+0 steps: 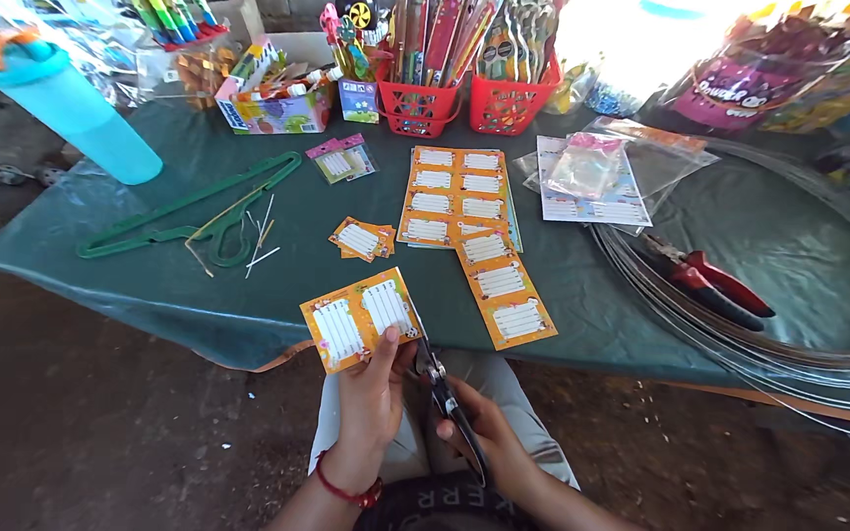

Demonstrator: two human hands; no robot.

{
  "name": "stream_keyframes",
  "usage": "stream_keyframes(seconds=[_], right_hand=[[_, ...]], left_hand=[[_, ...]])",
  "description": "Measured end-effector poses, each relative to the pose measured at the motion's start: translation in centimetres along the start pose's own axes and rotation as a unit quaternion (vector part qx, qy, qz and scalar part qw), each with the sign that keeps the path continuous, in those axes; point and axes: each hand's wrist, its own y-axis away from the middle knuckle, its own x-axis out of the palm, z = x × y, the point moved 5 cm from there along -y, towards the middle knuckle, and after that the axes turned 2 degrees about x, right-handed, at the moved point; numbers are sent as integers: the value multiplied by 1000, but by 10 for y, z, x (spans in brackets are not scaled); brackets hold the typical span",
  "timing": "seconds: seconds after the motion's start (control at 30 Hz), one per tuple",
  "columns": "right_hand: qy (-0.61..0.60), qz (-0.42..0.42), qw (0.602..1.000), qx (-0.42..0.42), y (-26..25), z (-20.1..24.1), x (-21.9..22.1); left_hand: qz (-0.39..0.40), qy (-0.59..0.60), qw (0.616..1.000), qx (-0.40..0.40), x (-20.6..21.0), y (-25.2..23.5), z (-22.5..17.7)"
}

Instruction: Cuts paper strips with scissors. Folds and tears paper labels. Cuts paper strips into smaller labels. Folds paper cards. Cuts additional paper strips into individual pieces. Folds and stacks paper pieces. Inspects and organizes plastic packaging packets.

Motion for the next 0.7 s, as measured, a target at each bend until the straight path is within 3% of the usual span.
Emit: stream_keyframes(seconds=[0.7], right_hand=[[-12, -18, 1000, 16, -5, 3, -1]], left_hand=[[6, -19, 1000, -7, -3, 2, 8]])
